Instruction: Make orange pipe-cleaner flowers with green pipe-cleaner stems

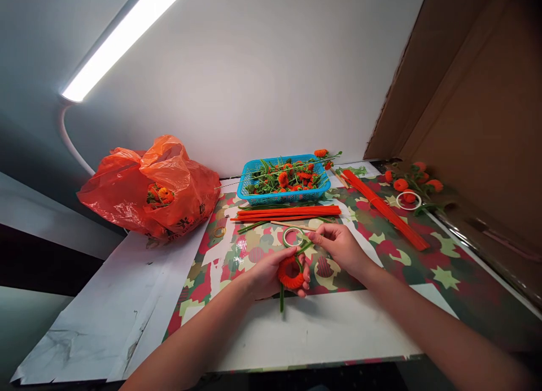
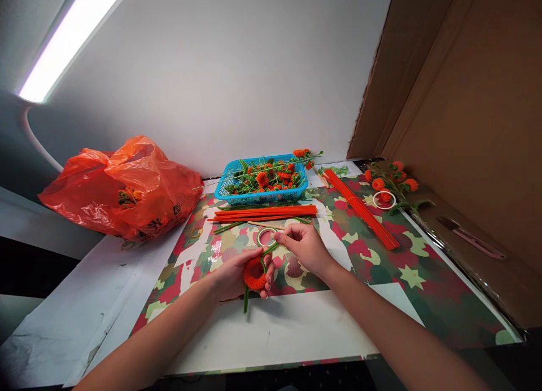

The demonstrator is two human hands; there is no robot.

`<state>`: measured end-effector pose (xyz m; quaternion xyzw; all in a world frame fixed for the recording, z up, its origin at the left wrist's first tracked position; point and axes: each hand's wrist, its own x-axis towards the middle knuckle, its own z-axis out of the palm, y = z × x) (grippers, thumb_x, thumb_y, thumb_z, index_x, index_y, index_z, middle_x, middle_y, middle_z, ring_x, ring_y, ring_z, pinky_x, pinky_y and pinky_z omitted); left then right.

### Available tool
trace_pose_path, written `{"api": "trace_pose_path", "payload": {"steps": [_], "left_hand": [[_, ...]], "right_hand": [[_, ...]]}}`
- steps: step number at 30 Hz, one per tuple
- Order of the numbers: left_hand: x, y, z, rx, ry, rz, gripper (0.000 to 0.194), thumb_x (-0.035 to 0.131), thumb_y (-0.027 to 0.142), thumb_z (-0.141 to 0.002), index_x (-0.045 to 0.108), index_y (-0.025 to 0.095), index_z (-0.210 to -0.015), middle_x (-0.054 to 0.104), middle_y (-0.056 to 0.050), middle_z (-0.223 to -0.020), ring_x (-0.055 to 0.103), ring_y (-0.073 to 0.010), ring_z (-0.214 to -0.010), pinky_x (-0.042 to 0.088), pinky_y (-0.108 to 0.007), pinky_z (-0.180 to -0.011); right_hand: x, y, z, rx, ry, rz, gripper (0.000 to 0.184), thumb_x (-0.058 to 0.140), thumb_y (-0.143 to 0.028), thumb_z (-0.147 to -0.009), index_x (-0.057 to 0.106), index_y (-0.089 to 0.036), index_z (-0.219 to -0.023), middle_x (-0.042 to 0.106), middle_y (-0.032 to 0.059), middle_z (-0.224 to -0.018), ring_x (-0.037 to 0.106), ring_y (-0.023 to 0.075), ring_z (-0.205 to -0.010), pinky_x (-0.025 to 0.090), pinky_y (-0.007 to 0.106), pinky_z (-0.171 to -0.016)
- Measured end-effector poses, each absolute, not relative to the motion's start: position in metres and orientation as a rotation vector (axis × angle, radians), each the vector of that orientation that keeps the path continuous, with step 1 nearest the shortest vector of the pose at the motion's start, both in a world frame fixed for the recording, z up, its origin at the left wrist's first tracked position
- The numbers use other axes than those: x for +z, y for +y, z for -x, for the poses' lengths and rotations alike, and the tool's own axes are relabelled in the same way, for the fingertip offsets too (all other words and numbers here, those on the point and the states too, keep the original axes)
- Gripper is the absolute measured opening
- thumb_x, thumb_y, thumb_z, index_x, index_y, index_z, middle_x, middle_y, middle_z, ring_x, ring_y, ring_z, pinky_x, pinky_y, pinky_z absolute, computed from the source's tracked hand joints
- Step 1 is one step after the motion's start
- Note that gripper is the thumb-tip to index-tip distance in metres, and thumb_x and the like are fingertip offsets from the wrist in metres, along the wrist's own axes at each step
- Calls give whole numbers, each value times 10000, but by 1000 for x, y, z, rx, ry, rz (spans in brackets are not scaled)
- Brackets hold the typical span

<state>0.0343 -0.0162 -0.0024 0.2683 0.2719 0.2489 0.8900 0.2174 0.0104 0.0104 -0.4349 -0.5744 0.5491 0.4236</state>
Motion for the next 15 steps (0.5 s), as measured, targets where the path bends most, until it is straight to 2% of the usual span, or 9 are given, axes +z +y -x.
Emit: {"api": "trace_pose_path", "payload": {"steps": [7, 15], "left_hand": [[-4, -16, -34, 484, 461, -568, 365, 389, 446, -914, 500, 152, -727, 639, -82, -713, 645, -185, -632, 497, -260, -531], [-3, -16, -31, 458, 439, -592, 360, 370, 458, -926, 478, 162, -752, 642, -70, -735, 652, -178, -645, 475, -222, -496]], "right_hand": [[13, 12, -219, 1345, -1392, 1085, 484, 693, -624, -653, 555, -166, -581, 400, -50, -531, 293, 77, -496, 234, 232, -469], [11, 17, -227, 1214, -1343, 1114, 494, 689, -630, -664, 517, -179, -556, 340, -57, -507, 258, 83, -490, 202, 242, -460]]}}
